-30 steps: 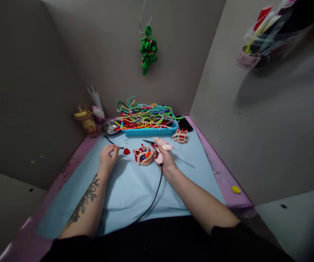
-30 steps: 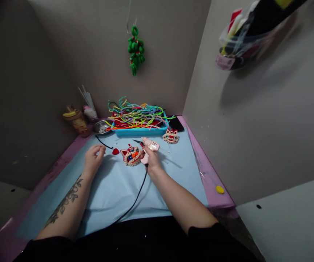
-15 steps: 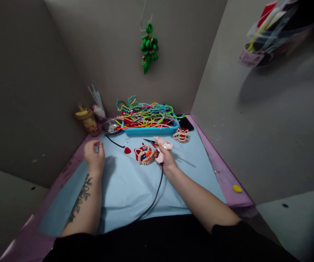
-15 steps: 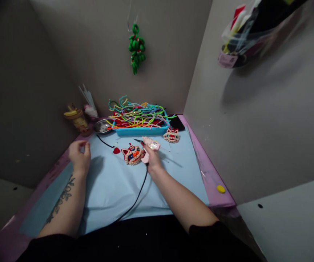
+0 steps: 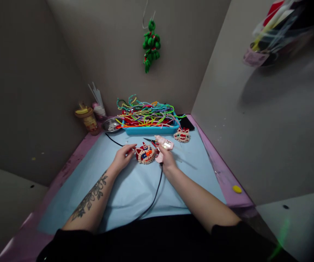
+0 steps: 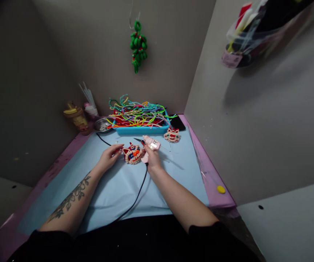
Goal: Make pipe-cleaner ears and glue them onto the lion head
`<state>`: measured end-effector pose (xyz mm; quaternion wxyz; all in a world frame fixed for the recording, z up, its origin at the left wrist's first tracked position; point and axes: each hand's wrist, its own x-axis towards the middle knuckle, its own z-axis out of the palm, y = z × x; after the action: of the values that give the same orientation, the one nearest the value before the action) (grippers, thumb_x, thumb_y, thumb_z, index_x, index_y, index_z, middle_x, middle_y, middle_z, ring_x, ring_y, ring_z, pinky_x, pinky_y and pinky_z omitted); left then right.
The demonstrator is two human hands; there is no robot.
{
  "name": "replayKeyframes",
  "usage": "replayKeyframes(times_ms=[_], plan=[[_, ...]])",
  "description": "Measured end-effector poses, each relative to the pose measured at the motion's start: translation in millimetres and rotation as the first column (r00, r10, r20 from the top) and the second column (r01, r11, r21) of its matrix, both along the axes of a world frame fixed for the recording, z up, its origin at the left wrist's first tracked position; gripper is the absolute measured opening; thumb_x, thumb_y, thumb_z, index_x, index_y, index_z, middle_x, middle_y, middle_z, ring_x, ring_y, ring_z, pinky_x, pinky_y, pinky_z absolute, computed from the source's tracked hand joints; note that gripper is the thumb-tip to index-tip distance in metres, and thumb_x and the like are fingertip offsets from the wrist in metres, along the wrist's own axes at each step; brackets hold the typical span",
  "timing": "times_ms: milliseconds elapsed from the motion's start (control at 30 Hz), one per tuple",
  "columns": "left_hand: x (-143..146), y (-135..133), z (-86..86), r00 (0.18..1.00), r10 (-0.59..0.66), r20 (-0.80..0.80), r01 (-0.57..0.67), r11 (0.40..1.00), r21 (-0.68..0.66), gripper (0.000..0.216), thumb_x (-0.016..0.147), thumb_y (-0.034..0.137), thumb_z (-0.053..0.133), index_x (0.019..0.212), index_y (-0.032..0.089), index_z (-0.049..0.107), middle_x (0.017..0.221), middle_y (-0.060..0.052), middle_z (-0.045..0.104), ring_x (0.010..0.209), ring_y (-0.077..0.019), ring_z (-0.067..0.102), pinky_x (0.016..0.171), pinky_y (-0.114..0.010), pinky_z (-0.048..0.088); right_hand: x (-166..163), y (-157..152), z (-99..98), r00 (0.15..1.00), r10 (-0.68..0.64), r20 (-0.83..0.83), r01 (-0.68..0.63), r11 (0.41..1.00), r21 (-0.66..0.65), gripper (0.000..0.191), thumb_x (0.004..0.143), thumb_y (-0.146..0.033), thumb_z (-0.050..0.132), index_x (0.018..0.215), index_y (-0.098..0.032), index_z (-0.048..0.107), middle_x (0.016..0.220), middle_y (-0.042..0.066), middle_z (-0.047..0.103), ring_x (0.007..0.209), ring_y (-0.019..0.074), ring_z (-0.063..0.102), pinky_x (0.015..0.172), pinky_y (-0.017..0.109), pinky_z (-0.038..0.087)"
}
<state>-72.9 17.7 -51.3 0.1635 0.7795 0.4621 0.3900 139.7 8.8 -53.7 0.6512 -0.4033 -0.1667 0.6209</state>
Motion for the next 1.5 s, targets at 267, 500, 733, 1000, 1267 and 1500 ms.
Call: replayKeyframes(times_ms=[267,500,733,1000,1267,1500], plan=[[7,-1,-2.4,1.000,0.019,0.024,-0.018,1.000,-0.015,0.033,0.087,0.024,0.048,0.113,0.017,0.067,0.105,-0.010,0.072,0.094,-0.0207,0.066,0.086,-0.035,0.052,-3,-4,-0.3,0.999,0.034,-0.010,-0.034,0.999,-0.008,0.021,0.062,-0.030,0.076,0.075,-0.014,0.069,0.071,0.005,0.073,0.062,0.0166,0.067,0.059,0.026,0.054],[10,-2,3.1,0.999,-0.035,0.020,0.035,0.999,0.007,0.027,0.087,0.024,0.050,0.106,0.019,0.069,0.099,-0.009,0.073,0.090,-0.0195,0.067,0.084,-0.033,0.053,-5,-4,-0.9,0.996,0.078,-0.038,-0.077,0.997,0.020,0.022,0.063,-0.031,0.076,0.076,-0.014,0.071,0.070,0.006,0.074,0.062,0.0183,0.068,0.063,0.028,0.055],[13,-2,4.6,0.997,-0.077,0.016,0.077,0.997,0.024,0.027,0.088,0.022,0.049,0.105,0.021,0.070,0.097,-0.008,0.073,0.088,-0.0194,0.067,0.082,-0.034,0.053,-5,-5,1.5,0.998,0.060,-0.035,-0.059,0.998,0.014,0.021,0.062,-0.031,0.077,0.073,-0.014,0.070,0.065,0.005,0.073,0.058,0.0178,0.066,0.061,0.029,0.055],[15,-1,5.2,0.996,-0.091,-0.013,0.091,0.995,0.031,0.027,0.090,0.023,0.047,0.104,0.022,0.071,0.097,-0.008,0.073,0.089,-0.0189,0.066,0.083,-0.033,0.052,-5,-3,-0.5,0.998,0.067,-0.021,-0.066,0.998,0.022,0.022,0.063,-0.031,0.077,0.074,-0.014,0.070,0.067,0.006,0.073,0.061,0.0196,0.068,0.062,0.030,0.056],[13,-2,3.9,0.997,-0.081,-0.001,0.081,0.997,0.012,0.030,0.089,0.026,0.049,0.110,0.020,0.069,0.100,-0.009,0.073,0.090,-0.0195,0.067,0.083,-0.033,0.052,-5,-3,1.1,0.996,0.064,-0.065,-0.064,0.998,-0.004,0.019,0.063,-0.028,0.075,0.072,-0.012,0.070,0.066,0.006,0.073,0.059,0.0177,0.067,0.061,0.028,0.056],[13,-5,3.0,0.999,0.029,0.036,-0.025,0.996,-0.088,0.038,0.090,0.034,0.046,0.121,0.017,0.061,0.109,-0.011,0.071,0.092,-0.0213,0.068,0.084,-0.035,0.053,-4,-1,-0.7,0.997,0.029,-0.065,-0.030,0.999,-0.014,0.015,0.065,-0.024,0.075,0.075,-0.015,0.068,0.066,0.004,0.071,0.062,0.0171,0.067,0.059,0.026,0.055]])
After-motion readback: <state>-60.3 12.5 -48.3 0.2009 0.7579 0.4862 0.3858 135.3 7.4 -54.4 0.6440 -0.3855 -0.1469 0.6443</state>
